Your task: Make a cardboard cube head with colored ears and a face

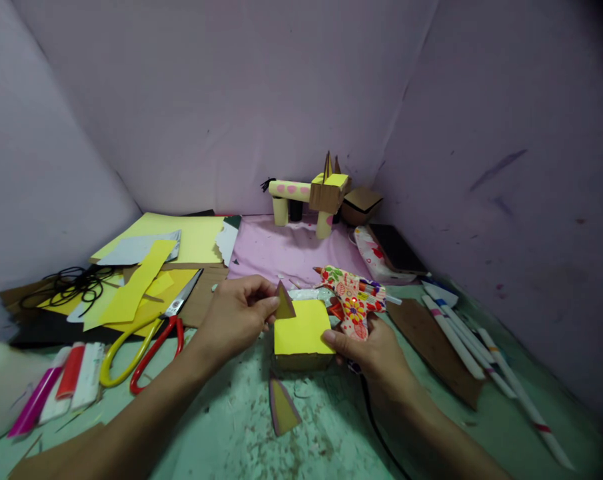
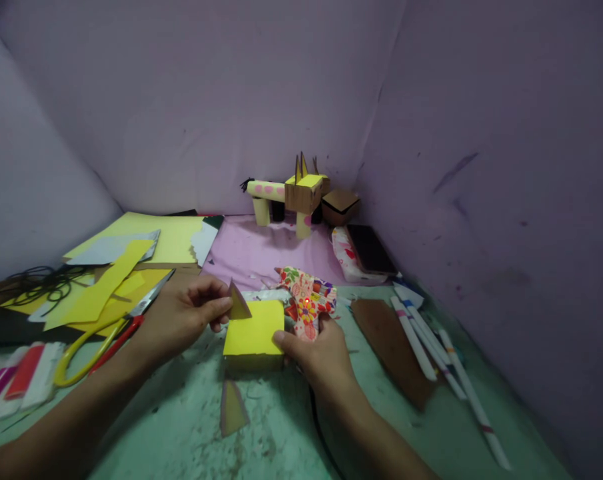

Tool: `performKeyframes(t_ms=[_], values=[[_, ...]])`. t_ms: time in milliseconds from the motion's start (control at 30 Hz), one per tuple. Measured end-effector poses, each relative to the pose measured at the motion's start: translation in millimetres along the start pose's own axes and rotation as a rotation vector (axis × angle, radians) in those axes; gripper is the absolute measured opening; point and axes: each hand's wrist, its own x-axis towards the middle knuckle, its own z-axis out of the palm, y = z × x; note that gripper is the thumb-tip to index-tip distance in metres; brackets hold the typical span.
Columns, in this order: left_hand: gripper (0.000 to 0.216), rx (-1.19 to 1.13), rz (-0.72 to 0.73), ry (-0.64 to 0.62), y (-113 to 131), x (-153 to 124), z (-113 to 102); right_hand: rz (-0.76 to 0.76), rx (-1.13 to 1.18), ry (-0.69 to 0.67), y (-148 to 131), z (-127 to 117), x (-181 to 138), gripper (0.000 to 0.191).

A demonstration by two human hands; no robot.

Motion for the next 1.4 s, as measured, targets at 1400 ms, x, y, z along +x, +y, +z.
performKeyframes(t_ms=[1400], values=[[0.009,0.331,0.104,-0.002,12.2,-6.3,-8.2,-0.009,-0.015,-0.003,1.4,1.0,0.1,0.031]])
